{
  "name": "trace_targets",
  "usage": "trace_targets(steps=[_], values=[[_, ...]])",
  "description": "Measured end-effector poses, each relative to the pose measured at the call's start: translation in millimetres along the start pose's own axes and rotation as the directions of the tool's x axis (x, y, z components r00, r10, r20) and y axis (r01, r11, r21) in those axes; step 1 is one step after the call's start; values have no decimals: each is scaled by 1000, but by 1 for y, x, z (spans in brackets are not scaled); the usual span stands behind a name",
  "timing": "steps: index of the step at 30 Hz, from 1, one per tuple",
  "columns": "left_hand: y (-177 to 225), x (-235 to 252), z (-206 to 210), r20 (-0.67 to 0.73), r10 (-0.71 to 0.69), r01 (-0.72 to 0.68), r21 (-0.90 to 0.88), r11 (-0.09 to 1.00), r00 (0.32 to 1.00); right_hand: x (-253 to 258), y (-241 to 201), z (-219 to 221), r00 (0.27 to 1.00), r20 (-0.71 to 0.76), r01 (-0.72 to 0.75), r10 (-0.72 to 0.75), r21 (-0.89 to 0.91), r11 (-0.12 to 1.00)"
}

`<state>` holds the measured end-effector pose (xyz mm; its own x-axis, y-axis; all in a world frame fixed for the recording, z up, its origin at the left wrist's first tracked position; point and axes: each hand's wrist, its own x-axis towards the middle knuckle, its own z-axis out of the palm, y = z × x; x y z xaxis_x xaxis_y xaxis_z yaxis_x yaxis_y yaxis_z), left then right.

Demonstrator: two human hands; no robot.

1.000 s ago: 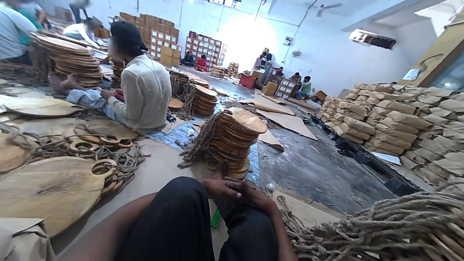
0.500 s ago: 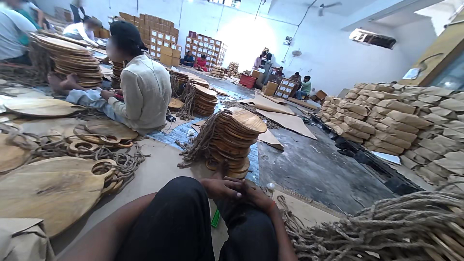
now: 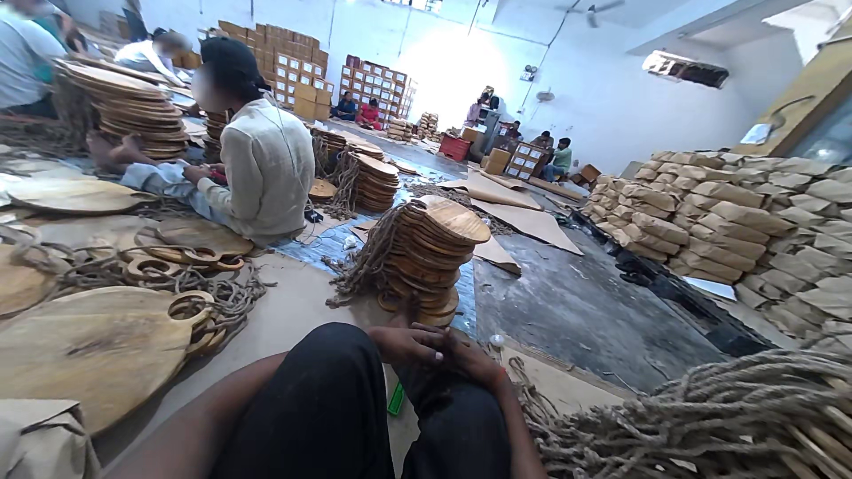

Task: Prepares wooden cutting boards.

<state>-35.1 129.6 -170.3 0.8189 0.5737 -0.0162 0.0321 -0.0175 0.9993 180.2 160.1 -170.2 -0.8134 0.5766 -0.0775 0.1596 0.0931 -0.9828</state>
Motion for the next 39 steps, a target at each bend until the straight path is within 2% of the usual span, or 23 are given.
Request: trace_targets(steps=[4,14,16,19,24,27,39], values=[[3,-1,1,4,1,-2,3,1000,1000,1,0,-2,1000,25,3,-2,-10,1000],[2,0,0,20,8,-8,-1,1000,1000,0,2,-2,999,-31,-30,29,-37,999],[0,0,-1,23,14,-13,-13,1000,1000,0,2,-3,1000,0,-24,24,-19,1000],[-1,1,-1,19,11,-11,-30,999,1000,-2,-2,1,998,-46,-49,47,-41,998],[-2,1,-2,20,17,-17,-36,999,1000,1,0,-1,999,-3,-36,36,-25,999],[-3,1,-2,27,21,-20,-43,999,999,0,0,0,999,-35,-32,30,-32,999],[-1,1,0,31,40,-39,-23,999,999,4,5,-4,998,61,10,-13,35,999]])
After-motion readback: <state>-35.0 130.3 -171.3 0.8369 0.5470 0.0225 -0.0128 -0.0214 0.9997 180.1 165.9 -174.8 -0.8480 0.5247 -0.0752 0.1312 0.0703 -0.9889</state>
